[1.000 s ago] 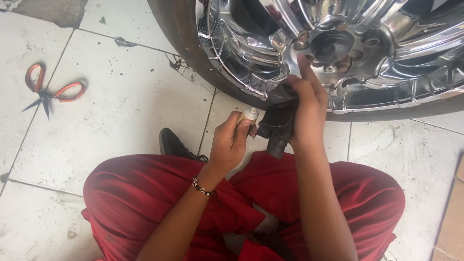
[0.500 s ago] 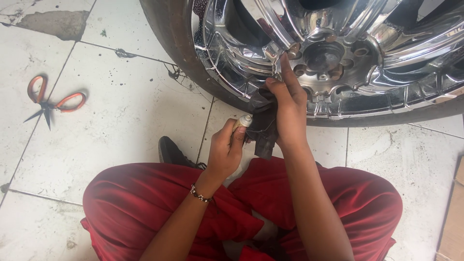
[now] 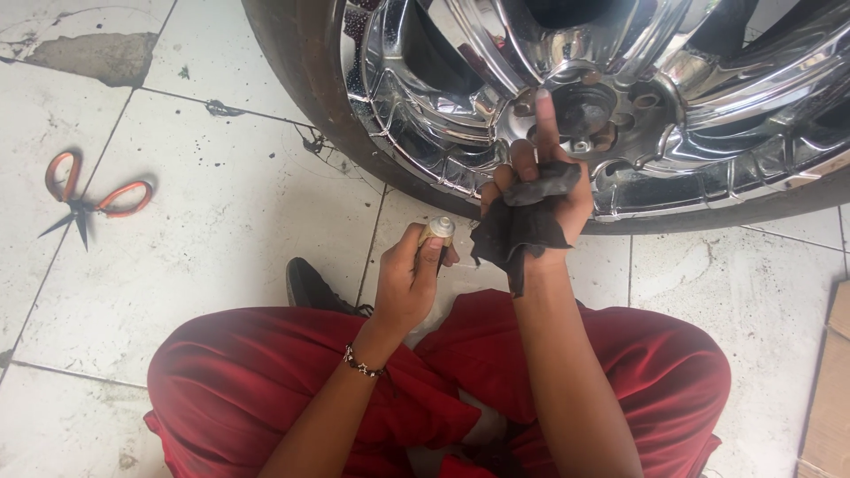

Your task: The person sits on the floor and applies a polishing substance from a tube onto a chrome car wheel using a black cloth. They rub the substance into the wheel's surface and spokes, repeatedly applying more polish and wiping the area to clean and shine the metal.

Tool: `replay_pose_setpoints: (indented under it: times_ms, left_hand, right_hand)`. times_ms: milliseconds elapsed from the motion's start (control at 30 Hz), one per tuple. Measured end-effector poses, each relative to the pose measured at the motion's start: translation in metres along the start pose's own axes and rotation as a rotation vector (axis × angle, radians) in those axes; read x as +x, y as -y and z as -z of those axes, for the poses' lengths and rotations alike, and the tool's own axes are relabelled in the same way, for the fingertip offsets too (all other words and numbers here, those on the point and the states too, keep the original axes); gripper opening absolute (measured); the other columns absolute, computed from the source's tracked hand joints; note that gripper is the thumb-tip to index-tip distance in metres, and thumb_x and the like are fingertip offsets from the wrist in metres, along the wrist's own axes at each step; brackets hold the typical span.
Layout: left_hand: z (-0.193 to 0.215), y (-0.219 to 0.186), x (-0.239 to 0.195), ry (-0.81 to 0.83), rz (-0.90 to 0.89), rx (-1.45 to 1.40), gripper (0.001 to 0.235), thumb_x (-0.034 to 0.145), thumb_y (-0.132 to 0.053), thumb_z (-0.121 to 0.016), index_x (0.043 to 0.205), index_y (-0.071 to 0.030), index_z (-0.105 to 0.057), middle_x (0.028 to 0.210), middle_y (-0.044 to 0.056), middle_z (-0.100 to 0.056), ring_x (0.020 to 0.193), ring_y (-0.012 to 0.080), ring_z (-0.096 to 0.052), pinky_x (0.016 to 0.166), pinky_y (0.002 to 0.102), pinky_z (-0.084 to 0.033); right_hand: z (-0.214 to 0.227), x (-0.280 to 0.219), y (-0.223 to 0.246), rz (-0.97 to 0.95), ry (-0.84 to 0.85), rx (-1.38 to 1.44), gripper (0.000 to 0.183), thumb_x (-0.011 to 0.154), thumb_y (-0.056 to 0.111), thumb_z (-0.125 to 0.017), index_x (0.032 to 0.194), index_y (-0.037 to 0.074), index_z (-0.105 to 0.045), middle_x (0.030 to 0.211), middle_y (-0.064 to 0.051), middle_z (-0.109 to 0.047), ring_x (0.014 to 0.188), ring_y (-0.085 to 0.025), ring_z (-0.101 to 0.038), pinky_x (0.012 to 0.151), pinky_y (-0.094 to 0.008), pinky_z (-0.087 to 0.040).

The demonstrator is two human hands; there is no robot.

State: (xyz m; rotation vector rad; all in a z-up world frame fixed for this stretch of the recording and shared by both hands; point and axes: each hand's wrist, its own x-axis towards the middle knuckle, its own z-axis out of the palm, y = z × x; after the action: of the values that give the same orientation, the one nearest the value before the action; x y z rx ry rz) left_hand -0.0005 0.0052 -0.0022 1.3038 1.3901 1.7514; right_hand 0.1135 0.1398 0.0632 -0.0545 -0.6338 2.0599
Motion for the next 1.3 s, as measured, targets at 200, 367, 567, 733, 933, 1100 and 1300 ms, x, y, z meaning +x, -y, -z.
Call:
replay_pose_setpoints:
  times_ms: [200,367,567,733,933,1100,1300]
  left_hand:
    - [-0.001,-0.002,0.0,-0.001,-0.026,0.032,0.029,0.113,-0.023,-0.046,0.103,0.0,-0.058,0.083,0.007,-0.071,0.07,0.0112,-0.064,0.067,0.027,-0.053]
    - [-0.001,0.001,-0.001,0.0,-0.035,0.025,0.028,0.113,-0.022,-0.045,0.102,0.0,-0.058,0.083,0.008,-0.071,0.073,0.0116,-0.066,0.068,0.027,-0.055]
    - [-0.001,0.004,0.0,0.01,-0.033,0.022,0.03,0.113,-0.024,-0.045,0.104,0.0,-0.059,0.084,0.008,-0.071,0.075,0.012,-0.068,0.07,0.027,-0.056]
    - [-0.001,0.007,-0.001,0.012,-0.034,0.023,0.032,0.113,-0.027,-0.045,0.104,0.0,-0.059,0.085,0.007,-0.071,0.075,0.0118,-0.068,0.07,0.027,-0.057]
    - [-0.001,0.006,-0.001,0.015,-0.022,0.018,0.03,0.112,-0.025,-0.045,0.104,0.0,-0.059,0.084,0.008,-0.071,0.075,0.0116,-0.067,0.069,0.027,-0.056]
    - [-0.003,0.008,-0.001,0.008,-0.03,-0.01,0.029,0.113,-0.023,-0.046,0.105,0.001,-0.059,0.085,0.008,-0.071,0.077,0.0119,-0.067,0.071,0.027,-0.056]
    - [-0.002,0.004,0.0,0.008,-0.028,0.022,0.03,0.113,-0.024,-0.045,0.102,0.001,-0.058,0.085,0.008,-0.072,0.076,0.0123,-0.067,0.071,0.028,-0.056]
  right_hand:
    - [-0.001,-0.005,0.015,0.072,0.005,0.084,0.061,0.107,0.032,-0.043,0.165,0.013,-0.037,0.084,0.001,-0.049,0.061,-0.011,-0.04,0.055,-0.029,-0.035]
    - [0.003,-0.002,0.034,0.126,0.044,0.014,0.064,0.108,0.031,-0.047,0.164,0.004,-0.036,0.084,0.005,-0.051,0.059,-0.009,-0.039,0.051,-0.027,-0.032]
    - [0.006,0.003,0.05,0.086,0.147,0.204,0.068,0.107,0.029,-0.053,0.16,-0.01,-0.034,0.086,0.006,-0.058,0.058,-0.005,-0.04,0.052,-0.02,-0.033]
    - [-0.002,0.003,0.066,0.035,0.208,0.354,0.074,0.107,0.026,-0.056,0.156,-0.019,-0.024,0.087,0.005,-0.06,0.058,-0.003,-0.04,0.052,-0.016,-0.034]
    - [-0.024,0.002,0.082,0.016,0.152,0.511,0.067,0.094,0.015,-0.065,0.145,-0.008,-0.03,0.085,0.007,-0.059,0.054,-0.001,-0.039,0.05,-0.016,-0.033]
    - [0.002,-0.008,0.082,0.041,0.261,0.424,0.077,0.106,0.016,-0.066,0.158,-0.016,-0.02,0.089,0.007,-0.06,0.058,0.0,-0.039,0.054,-0.015,-0.032]
    - [-0.007,-0.004,0.084,-0.007,0.241,0.39,0.082,0.106,0.019,-0.062,0.158,-0.018,-0.011,0.09,0.007,-0.06,0.059,-0.001,-0.04,0.055,-0.016,-0.033]
